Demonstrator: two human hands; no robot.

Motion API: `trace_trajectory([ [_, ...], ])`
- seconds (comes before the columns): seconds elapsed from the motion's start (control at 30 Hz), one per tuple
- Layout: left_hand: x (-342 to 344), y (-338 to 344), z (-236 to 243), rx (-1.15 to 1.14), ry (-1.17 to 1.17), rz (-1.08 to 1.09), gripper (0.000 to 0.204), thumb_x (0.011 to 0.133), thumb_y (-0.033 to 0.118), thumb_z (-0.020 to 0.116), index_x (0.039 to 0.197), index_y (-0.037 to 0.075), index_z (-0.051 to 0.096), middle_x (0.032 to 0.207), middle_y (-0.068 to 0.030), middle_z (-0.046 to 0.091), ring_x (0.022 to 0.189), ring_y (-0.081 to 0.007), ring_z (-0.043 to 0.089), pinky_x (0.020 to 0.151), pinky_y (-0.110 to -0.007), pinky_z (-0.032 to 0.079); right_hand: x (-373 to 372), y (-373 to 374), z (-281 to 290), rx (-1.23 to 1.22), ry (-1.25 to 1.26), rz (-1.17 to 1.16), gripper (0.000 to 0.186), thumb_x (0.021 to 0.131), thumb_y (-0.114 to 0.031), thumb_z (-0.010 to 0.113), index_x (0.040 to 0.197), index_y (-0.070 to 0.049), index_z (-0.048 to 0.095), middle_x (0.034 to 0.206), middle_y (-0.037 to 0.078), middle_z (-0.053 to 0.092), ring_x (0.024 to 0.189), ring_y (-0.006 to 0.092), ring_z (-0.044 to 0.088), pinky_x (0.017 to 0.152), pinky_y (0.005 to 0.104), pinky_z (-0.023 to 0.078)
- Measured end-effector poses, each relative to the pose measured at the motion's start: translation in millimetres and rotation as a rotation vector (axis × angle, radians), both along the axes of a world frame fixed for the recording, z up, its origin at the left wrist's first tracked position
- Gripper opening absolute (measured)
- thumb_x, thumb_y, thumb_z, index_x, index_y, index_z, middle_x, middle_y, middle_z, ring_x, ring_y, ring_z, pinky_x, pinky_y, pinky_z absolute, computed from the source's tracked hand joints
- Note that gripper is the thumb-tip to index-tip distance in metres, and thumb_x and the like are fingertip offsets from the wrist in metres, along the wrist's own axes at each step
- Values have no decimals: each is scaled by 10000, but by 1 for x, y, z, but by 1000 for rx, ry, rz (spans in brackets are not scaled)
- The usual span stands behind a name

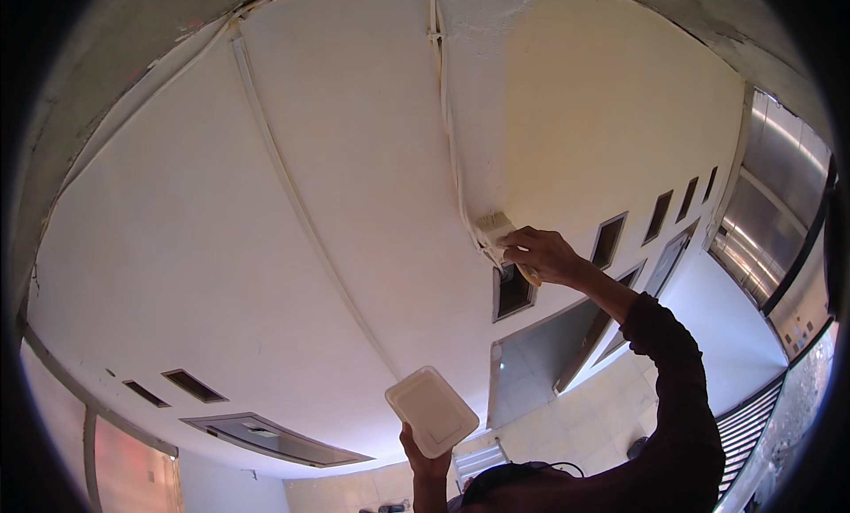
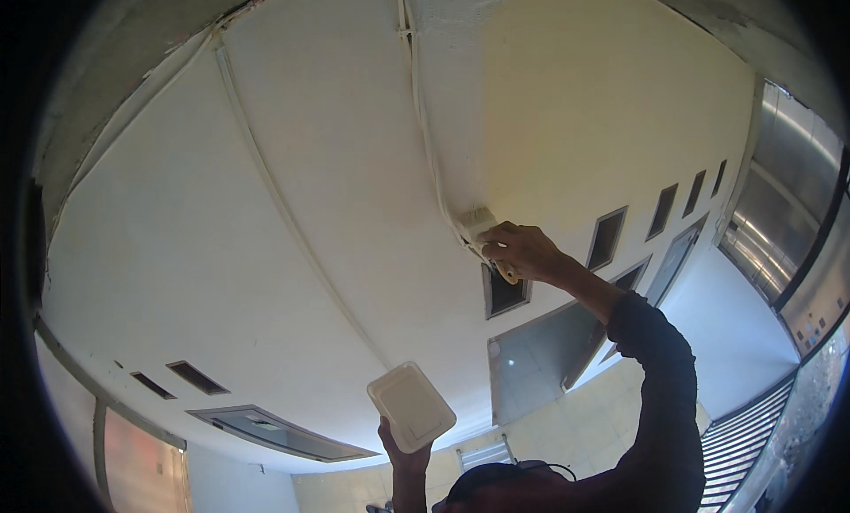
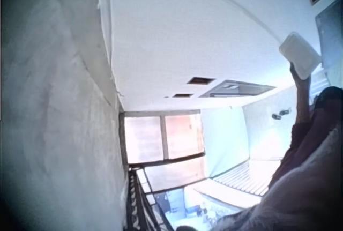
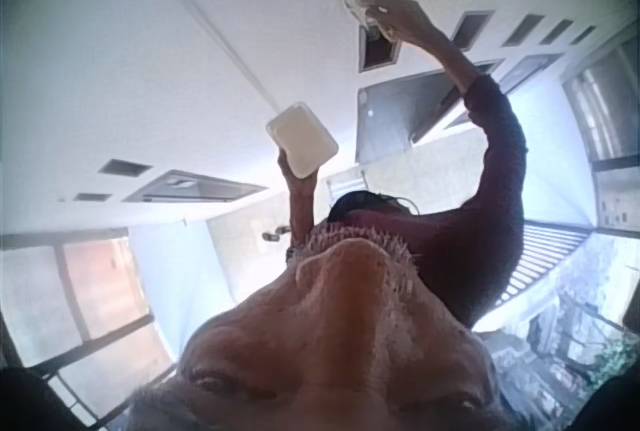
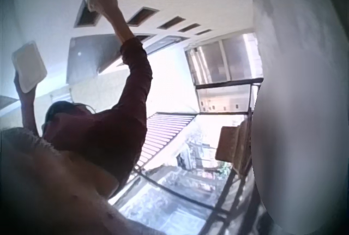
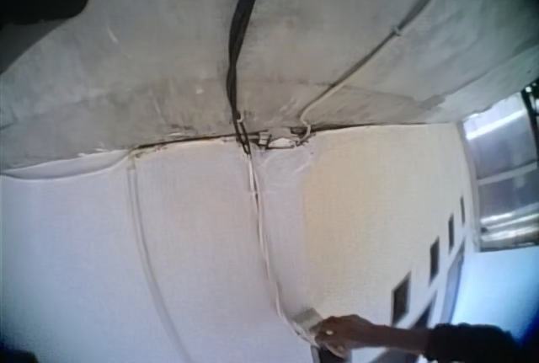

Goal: The person paints a white ceiling using a paintbrush and a small paint tray. They repeatedly dip the brush into the tray and apply paint to the ceiling surface, working along seams and around ceiling fixtures.

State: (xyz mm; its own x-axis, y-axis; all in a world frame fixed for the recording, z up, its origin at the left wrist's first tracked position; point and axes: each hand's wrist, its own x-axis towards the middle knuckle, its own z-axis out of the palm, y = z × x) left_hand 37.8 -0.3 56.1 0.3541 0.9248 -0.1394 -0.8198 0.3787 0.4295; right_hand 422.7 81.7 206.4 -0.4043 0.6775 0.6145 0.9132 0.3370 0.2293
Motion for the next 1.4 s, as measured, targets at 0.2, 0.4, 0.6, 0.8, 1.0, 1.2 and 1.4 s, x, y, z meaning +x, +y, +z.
trace_trajectory([
  [0.2,4,2,0,-13,-8,-9,515,788,73,800,1213,13,516,1010,-100,651,880,-191,653,723,-320,567,-9,14,123,-23,236,65,119,824,-75,756,918,-88,686,999,27,711,947,210,691,783,336,565],
  [0.4,-1,6,-32,75,-28,-55,466,892,131,709,1289,58,475,1153,-108,598,1007,-203,619,785,-350,576,-24,19,270,177,378,-60,110,884,-100,691,991,-81,707,964,2,730,839,148,669,778,293,534],
  [0.6,-7,6,-41,95,-93,-100,446,1028,426,462,1338,106,467,1227,-91,553,1137,-244,578,864,-414,568,-25,30,285,525,166,37,133,889,-86,709,1020,-98,688,1003,30,725,871,179,686,779,297,565],
  [0.8,-13,15,-69,19,-238,-173,570,998,510,476,1432,143,426,1272,-87,589,1130,-297,620,859,-499,583,-15,17,163,411,38,20,264,789,4,721,1025,-109,685,1215,55,668,1056,248,669,829,350,596],
  [1.0,-17,14,-66,46,-224,-175,560,997,508,482,1426,152,434,1290,-79,579,1158,-288,604,889,-504,568,-17,6,13,169,-5,-19,304,755,-62,733,1018,-159,616,1230,2,614,1056,224,653,789,355,600],
  [1.2,-19,15,-69,104,-69,-136,575,991,519,485,1434,156,429,1301,-72,576,1162,-288,602,885,-502,566,-17,-4,-26,-85,92,-26,281,770,-63,738,1013,-162,636,1140,-5,662,1005,219,667,787,354,585],
  [1.4,-21,17,-68,51,-207,-192,580,986,511,501,1433,149,430,1302,-71,579,1179,-284,591,914,-506,547,-18,5,89,54,289,39,176,819,17,725,963,-80,693,1053,68,721,947,242,710,809,330,586],
])
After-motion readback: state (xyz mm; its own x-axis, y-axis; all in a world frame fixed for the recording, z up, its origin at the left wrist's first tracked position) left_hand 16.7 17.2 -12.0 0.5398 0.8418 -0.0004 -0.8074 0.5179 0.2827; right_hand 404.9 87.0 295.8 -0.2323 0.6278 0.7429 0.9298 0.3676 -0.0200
